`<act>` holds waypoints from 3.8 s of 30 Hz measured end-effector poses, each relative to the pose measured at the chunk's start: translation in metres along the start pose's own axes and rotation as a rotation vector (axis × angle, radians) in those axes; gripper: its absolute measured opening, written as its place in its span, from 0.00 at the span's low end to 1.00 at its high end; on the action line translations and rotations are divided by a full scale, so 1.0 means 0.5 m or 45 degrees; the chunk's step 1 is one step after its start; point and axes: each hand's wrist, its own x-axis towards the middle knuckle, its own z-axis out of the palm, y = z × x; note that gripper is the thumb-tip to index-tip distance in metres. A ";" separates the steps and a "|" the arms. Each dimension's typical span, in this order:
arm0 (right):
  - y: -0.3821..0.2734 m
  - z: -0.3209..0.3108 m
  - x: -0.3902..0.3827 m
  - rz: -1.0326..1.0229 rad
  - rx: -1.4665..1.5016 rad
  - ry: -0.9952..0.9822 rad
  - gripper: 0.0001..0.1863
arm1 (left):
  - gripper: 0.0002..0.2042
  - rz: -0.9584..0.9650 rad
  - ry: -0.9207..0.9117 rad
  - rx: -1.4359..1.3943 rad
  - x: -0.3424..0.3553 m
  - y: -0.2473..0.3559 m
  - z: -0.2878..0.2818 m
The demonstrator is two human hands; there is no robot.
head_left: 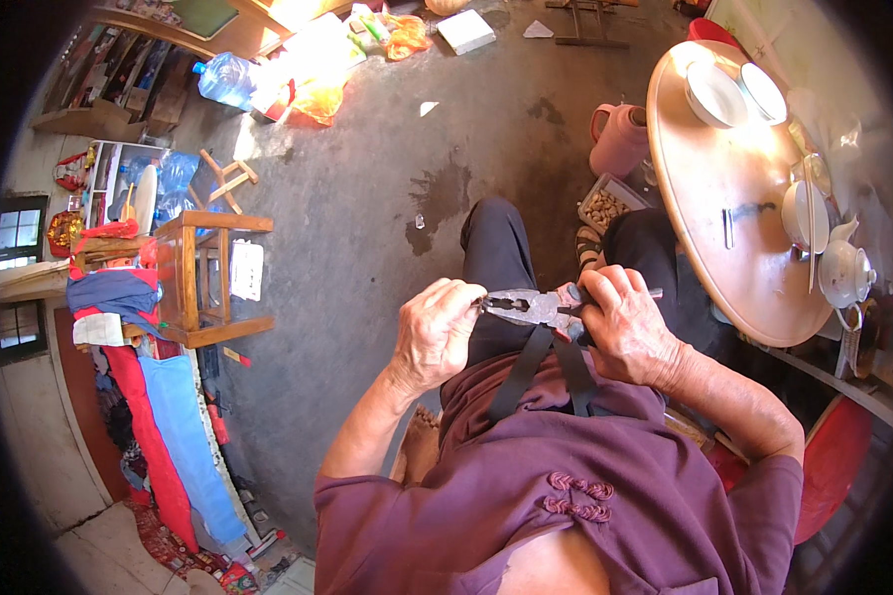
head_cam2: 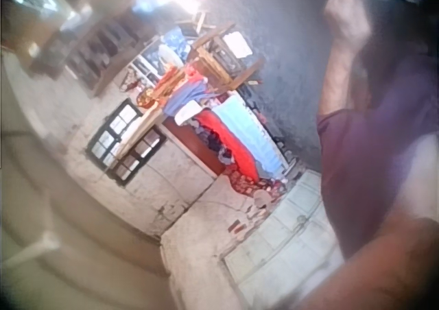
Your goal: The person uses pliers to bend and adjust a small metal component while seated. They repeatedly grip, twist, and reposition the piece, occasionally placing the pliers on the table to inspect the part by hand.
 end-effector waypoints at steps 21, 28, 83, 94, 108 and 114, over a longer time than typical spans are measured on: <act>0.012 0.000 -0.010 0.087 0.046 0.019 0.14 | 0.05 -0.054 0.077 0.076 0.033 0.033 0.012; 0.008 -0.015 -0.006 0.054 0.030 0.042 0.13 | 0.03 0.104 0.147 0.048 0.033 0.024 0.003; 0.022 -0.032 -0.026 -0.021 0.101 -0.068 0.15 | 0.06 0.217 -0.191 0.206 0.033 0.029 -0.019; 0.030 -0.043 -0.016 -0.055 0.031 -0.139 0.16 | 0.06 0.198 -0.190 0.198 0.040 0.029 -0.020; 0.043 -0.030 -0.021 -0.088 -0.213 -0.116 0.13 | 0.13 0.117 -0.381 0.403 0.041 0.041 0.002; 0.048 -0.038 -0.030 -0.084 -0.256 -0.124 0.13 | 0.13 0.203 -0.401 0.459 0.044 0.037 0.009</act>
